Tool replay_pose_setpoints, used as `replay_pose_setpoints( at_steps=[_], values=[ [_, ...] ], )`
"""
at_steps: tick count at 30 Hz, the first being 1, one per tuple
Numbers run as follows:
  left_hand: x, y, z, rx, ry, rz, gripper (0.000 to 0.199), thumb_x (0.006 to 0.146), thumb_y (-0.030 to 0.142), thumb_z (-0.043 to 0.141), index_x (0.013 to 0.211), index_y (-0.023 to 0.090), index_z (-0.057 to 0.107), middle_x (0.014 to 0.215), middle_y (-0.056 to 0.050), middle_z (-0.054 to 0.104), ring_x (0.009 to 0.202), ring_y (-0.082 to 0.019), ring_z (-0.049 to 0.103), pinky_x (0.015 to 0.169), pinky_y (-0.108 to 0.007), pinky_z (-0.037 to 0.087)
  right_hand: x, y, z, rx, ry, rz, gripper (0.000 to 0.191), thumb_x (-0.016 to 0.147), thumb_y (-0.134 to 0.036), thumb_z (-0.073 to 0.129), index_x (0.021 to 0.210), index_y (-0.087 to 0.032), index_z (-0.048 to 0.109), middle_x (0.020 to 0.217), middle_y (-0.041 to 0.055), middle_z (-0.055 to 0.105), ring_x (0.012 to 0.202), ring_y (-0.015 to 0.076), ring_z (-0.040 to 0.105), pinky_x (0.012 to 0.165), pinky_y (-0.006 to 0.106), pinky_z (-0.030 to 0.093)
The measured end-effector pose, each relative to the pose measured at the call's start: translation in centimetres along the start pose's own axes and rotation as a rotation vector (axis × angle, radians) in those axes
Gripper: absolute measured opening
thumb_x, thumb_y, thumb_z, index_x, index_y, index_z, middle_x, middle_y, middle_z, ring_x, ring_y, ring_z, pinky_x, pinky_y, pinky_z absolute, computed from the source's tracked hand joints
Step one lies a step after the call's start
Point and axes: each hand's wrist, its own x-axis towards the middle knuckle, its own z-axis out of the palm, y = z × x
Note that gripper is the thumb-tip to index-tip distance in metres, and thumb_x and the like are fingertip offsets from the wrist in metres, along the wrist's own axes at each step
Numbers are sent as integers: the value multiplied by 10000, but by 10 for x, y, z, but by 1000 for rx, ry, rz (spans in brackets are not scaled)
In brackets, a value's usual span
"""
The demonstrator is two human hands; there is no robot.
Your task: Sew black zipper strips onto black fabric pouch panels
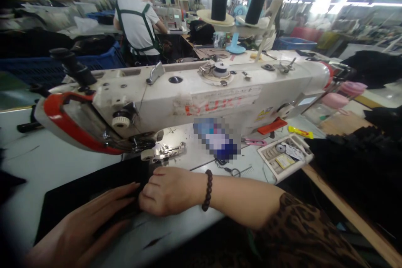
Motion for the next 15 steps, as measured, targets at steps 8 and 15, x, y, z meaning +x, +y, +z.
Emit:
replay_pose_setpoints(
  at_steps=[8, 15],
  values=[
    [23, -3, -10, -34, -72, -78, 309, 888, 309, 391, 1074, 163, 589, 1179, -71, 576, 1075, -196, 544, 927, -335, 462, -3, -3, -7, 79, -63, -8, 208, 853, -122, 403, 732, -123, 572, 617, 9, 538, 564, 121, 484, 598, 274, 355],
    [43, -5, -1, 154, -150, -85, 311, 837, 213, 498, 1122, 101, 555, 1205, -111, 554, 1112, -225, 509, 957, -375, 431, -4, -4, -8, 113, -120, 19, 247, 871, -119, 344, 784, -124, 575, 685, 28, 570, 626, 133, 503, 668, 292, 373]
  ],
)
